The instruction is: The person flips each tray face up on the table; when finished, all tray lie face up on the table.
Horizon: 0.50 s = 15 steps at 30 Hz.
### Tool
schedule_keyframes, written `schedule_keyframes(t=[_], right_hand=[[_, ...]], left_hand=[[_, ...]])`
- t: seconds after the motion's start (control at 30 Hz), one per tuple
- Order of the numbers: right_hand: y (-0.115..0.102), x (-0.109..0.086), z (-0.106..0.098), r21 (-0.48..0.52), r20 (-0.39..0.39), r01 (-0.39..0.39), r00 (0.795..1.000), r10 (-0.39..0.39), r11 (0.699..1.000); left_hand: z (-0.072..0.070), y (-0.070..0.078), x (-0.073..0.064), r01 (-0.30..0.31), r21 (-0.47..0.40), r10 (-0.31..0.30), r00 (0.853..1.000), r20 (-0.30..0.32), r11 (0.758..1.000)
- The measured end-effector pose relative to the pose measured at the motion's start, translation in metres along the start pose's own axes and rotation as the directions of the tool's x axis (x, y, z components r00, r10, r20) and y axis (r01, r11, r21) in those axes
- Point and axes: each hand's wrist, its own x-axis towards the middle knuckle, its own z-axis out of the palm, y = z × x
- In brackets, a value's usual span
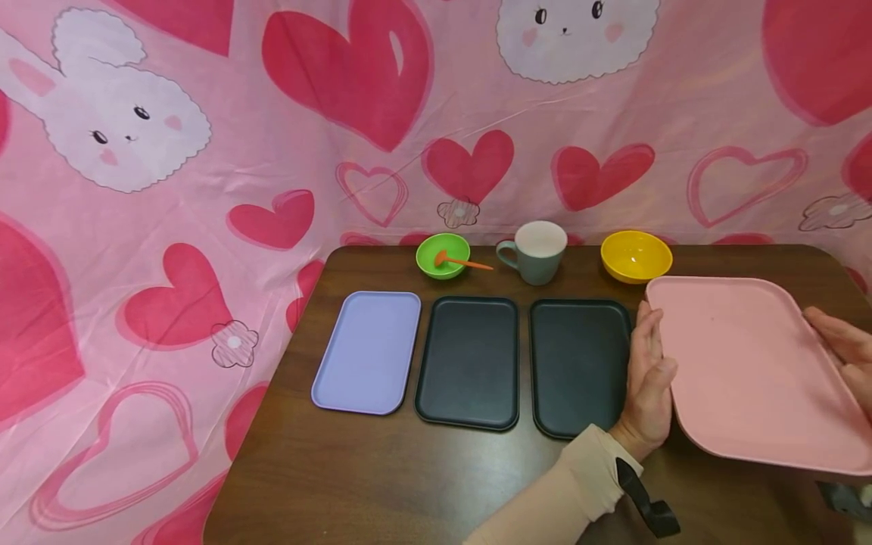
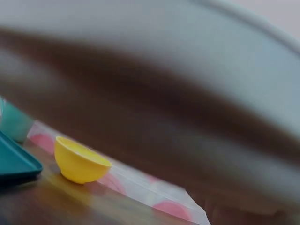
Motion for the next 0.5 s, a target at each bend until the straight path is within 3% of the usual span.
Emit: schedule_keyframes(t=[0.03,0.07,0.1,0.13,0.17,0.23,0.27,0.33,0.37,0.4,0.47,0.5], right_hand=[[0.002,0.001,0.001,0.009,0.011,0.014,1.0,-0.015,1.0],[0.004,0.002,0.004,-0.122,-0.024,0.043,0.999,-0.046,0.992],[0.006,0.002,0.005,-0.139,-0.002,0.072,0.997,-0.073,0.988],[0.006,0.003,0.006,-0.108,-0.019,0.048,0.999,-0.05,0.993],[0.004,0.005,0.007,-0.026,-0.05,-0.027,0.998,0.025,0.999],[0.005,0.006,0.008,0.154,-0.015,-0.055,0.998,0.058,0.987],[0.005,0.007,0.008,0.197,0.001,-0.074,0.997,0.075,0.978],[0.005,0.008,0.008,0.367,0.053,-0.115,0.993,0.103,0.923],[0.007,0.009,0.008,0.44,0.1,-0.12,0.991,0.084,0.89],[0.009,0.008,0.008,0.456,0.155,-0.085,0.988,0.014,0.886],[0.012,0.008,0.008,0.497,0.18,-0.082,0.984,-0.01,0.864],[0.013,0.007,0.008,0.567,0.194,-0.104,0.981,-0.009,0.817]], left_hand=[[-0.001,0.0,0.0,-0.002,0.009,0.002,1.0,0.007,1.0],[-0.002,0.0,0.0,-0.003,0.016,0.002,1.0,0.012,1.0],[-0.003,0.0,0.001,-0.003,0.022,0.002,1.0,0.016,1.0],[-0.004,-0.001,0.001,-0.001,0.027,0.0,1.0,0.018,1.0],[-0.005,-0.001,0.002,0.005,0.03,-0.006,1.0,0.019,1.0],[-0.007,-0.002,0.002,0.021,0.037,-0.022,1.0,0.022,0.999],[-0.008,-0.003,0.003,0.029,0.037,-0.03,0.999,0.024,0.999],[-0.009,-0.003,0.003,0.033,0.049,-0.034,0.999,0.032,0.998],[-0.009,-0.003,0.003,0.031,0.056,-0.033,0.999,0.039,0.998],[-0.01,-0.002,0.003,0.028,0.062,-0.031,0.998,0.045,0.998],[-0.009,-0.001,0.003,0.023,0.077,-0.028,0.998,0.059,0.997],[-0.009,0.0,0.002,0.02,0.084,-0.026,0.997,0.067,0.996]])
